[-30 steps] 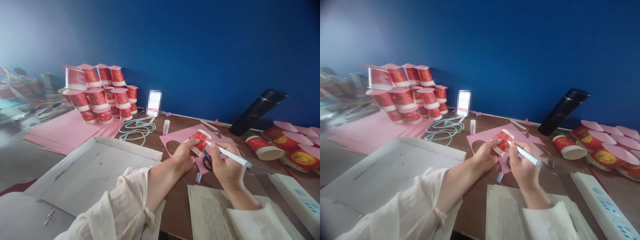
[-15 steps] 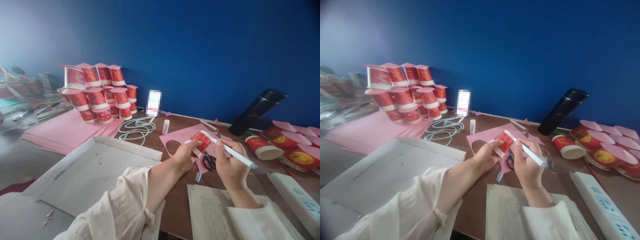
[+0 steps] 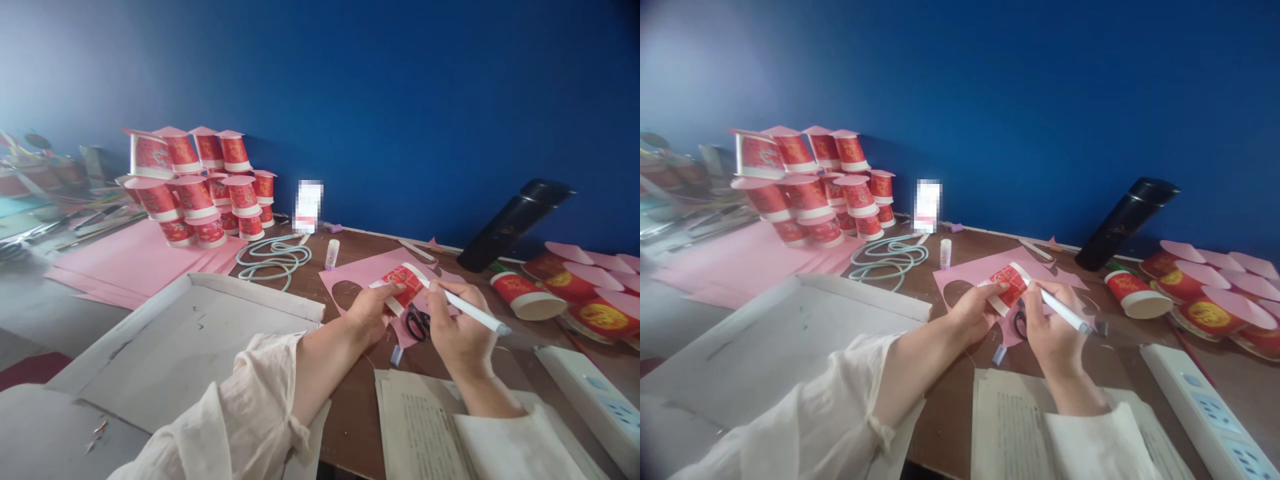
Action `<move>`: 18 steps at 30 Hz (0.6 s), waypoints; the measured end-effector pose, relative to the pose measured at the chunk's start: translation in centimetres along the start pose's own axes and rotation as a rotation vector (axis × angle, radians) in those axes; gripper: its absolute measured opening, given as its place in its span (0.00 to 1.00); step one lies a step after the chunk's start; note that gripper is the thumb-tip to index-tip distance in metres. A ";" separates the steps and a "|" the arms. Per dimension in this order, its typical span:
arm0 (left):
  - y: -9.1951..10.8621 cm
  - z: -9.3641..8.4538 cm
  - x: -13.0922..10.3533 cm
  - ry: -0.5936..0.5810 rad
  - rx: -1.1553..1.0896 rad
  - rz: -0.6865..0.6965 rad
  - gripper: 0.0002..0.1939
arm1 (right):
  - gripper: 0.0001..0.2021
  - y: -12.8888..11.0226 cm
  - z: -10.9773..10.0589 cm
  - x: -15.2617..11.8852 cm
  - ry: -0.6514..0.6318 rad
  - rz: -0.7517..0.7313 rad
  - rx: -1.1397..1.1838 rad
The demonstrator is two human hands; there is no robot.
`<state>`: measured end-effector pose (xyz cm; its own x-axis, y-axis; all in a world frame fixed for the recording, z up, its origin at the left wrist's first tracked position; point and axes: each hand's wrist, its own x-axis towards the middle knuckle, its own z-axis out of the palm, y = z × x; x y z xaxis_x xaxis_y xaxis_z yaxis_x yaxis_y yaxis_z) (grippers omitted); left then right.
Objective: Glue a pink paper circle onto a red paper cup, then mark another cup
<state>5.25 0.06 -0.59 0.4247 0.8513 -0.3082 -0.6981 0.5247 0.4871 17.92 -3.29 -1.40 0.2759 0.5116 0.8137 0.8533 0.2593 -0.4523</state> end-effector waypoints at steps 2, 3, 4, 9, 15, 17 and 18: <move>0.0 0.0 0.0 0.008 0.000 -0.001 0.05 | 0.11 0.1 0.1 0.0 -0.010 0.001 -0.005; 0.0 0.1 0.0 0.008 0.002 -0.002 0.05 | 0.11 0.1 0.1 0.0 -0.015 -0.004 -0.005; 0.0 0.0 0.0 0.005 0.003 -0.003 0.05 | 0.11 0.1 0.1 0.0 -0.019 -0.011 -0.004; -0.1 -0.2 0.2 -0.007 0.004 0.000 0.05 | 0.10 0.0 0.0 0.0 -0.034 -0.044 -0.013; -0.1 -0.4 0.3 -0.024 -0.008 -0.010 0.05 | 0.09 -0.2 0.0 -0.1 -0.059 -0.033 0.002; 0.0 -0.4 0.3 -0.020 -0.006 -0.011 0.04 | 0.10 -0.3 0.1 -0.1 -0.072 -0.013 0.005; 0.0 -0.4 0.3 -0.013 -0.006 -0.010 0.04 | 0.10 -0.4 0.1 -0.1 -0.077 -0.006 0.004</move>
<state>5.18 0.32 -1.00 0.4394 0.8458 -0.3026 -0.6970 0.5335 0.4791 17.54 -3.42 -1.36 0.2362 0.5715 0.7859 0.8527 0.2659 -0.4497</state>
